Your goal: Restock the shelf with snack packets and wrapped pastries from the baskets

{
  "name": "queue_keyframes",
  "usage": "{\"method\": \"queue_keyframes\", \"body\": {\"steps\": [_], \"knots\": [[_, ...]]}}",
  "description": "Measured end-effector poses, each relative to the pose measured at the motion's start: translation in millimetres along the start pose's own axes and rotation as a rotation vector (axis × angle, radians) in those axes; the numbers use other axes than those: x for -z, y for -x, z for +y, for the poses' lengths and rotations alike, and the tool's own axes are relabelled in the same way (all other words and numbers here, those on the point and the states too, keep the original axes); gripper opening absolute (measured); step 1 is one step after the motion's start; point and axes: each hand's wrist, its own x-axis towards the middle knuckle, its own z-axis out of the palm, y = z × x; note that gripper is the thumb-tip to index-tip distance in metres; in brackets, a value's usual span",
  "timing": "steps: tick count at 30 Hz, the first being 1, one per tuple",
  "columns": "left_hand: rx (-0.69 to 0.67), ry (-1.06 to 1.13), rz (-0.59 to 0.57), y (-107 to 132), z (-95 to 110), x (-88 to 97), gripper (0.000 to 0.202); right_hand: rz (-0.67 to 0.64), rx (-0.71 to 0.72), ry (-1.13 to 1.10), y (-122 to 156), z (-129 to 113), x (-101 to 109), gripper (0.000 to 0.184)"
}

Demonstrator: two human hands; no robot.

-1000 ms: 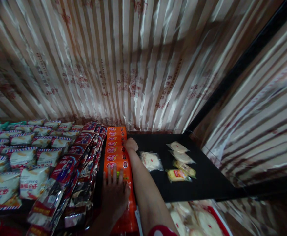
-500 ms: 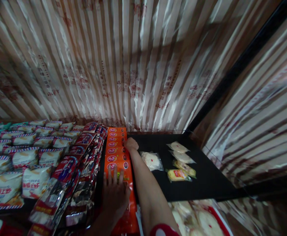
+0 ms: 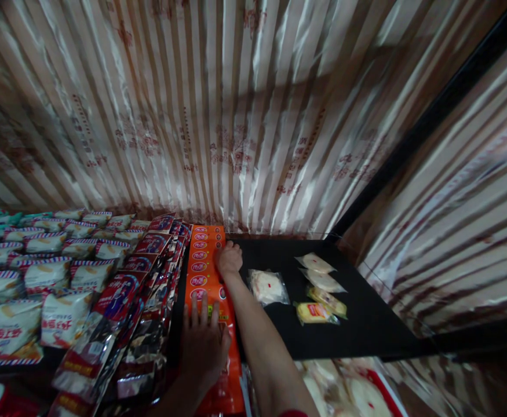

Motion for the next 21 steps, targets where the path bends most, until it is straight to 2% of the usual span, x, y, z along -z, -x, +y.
{"method": "queue_keyframes", "body": {"steps": [2,4,7,10,14,18,21], "knots": [[-0.001,0.0,0.005,0,0,-0.1,0.051,0.153,0.077,0.049,9,-6,-5,0.049],[-0.002,-0.001,0.006,0,0,-0.8,0.052,0.246,0.241,0.117,18,-14,-11,0.051],[-0.009,-0.023,-0.019,0,-2,-3.0,0.051,0.144,0.439,0.192,29,-26,-21,0.049],[-0.047,-0.049,-0.062,0,-5,-6.0,0.053,0.031,0.434,0.224,33,-33,-32,0.05],[-0.082,-0.068,-0.072,1,-7,-7.0,0.054,0.027,0.408,0.225,31,-33,-42,0.053],[-0.055,-0.064,-0.071,1,-6,-2.8,0.051,-0.043,0.376,0.233,28,-34,-43,0.053],[-0.067,-0.052,-0.079,2,-6,-1.2,0.05,-0.034,0.37,0.236,26,-34,-43,0.053]]}}
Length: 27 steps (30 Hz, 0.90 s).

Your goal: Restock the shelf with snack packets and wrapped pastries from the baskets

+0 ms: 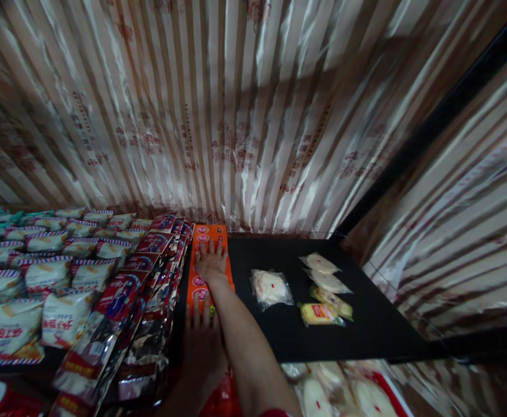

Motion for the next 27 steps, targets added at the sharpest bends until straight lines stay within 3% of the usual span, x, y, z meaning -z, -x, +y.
{"method": "queue_keyframes", "body": {"steps": [11,19,27], "knots": [[-0.028,-0.016,0.007,0,-4,-6.2,0.054,0.005,0.01,0.001,-1,2,-2,0.053],[-0.021,-0.022,0.092,2,-4,-17.3,0.056,-0.054,0.009,0.012,-11,5,5,0.053],[-0.001,0.036,0.003,0,-3,-1.5,0.054,-0.059,0.034,-0.038,-15,9,1,0.053]]}}
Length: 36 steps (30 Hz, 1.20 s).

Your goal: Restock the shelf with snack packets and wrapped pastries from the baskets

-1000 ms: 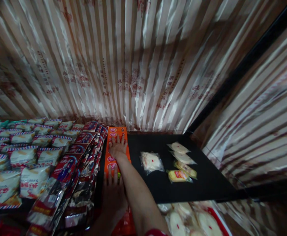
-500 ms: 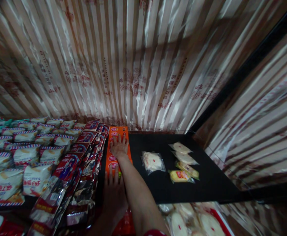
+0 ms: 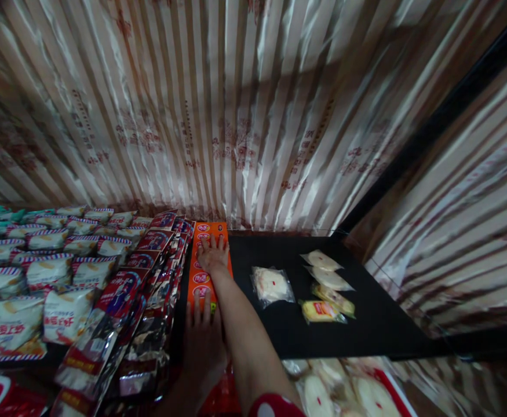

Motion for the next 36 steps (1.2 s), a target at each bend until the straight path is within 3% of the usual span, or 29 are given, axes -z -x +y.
{"method": "queue_keyframes", "body": {"steps": [5,13,17,22,27,30,33,36], "knots": [[0.065,0.03,0.021,-1,7,8.5,0.051,-0.019,0.037,-0.093,-4,5,11,0.052],[0.087,0.073,0.032,-2,11,14.5,0.051,0.242,0.158,-0.258,12,9,24,0.044],[0.08,0.083,0.039,-2,12,13.2,0.052,0.449,0.166,-0.455,44,23,26,0.036],[0.01,0.111,0.12,6,15,16.3,0.048,0.6,0.224,-0.58,117,53,28,0.03],[-0.211,0.158,0.22,42,20,18.7,0.036,0.699,0.105,-0.695,202,77,1,0.031],[-0.338,0.187,0.32,77,19,16.0,0.035,0.661,0.04,-0.729,237,81,-19,0.029],[-0.346,0.193,0.332,110,17,15.5,0.034,0.578,0.027,-0.781,249,77,-27,0.032],[-0.33,0.159,0.243,130,16,15.6,0.035,0.511,-0.011,-0.85,239,67,-23,0.039]]}}
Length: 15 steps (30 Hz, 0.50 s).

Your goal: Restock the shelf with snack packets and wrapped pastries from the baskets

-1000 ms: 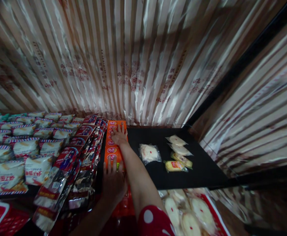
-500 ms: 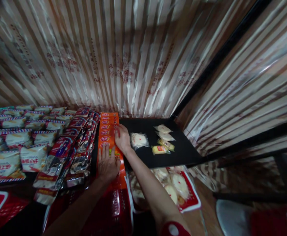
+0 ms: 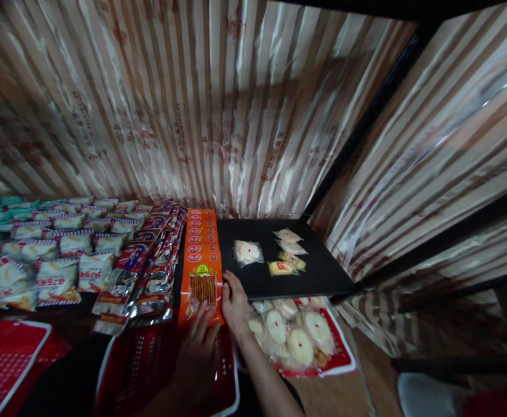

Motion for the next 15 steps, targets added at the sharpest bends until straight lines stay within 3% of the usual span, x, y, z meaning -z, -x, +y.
{"method": "queue_keyframes", "body": {"steps": [3,6,11,15], "knots": [[0.064,-0.028,-0.041,-1,-3,-1.2,0.04,-0.025,-0.111,-0.061,-21,-7,-11,0.053],[0.16,-0.053,-0.087,-19,-11,-4.2,0.049,-0.042,-0.19,-0.099,-46,-9,-21,0.066],[0.185,-0.087,-0.156,-49,-28,-13.5,0.057,-0.089,-0.203,-0.1,-78,-8,-31,0.075],[0.198,-0.126,-0.175,-56,-40,-28.0,0.055,-0.075,-0.184,-0.083,-89,-8,-37,0.076]]}}
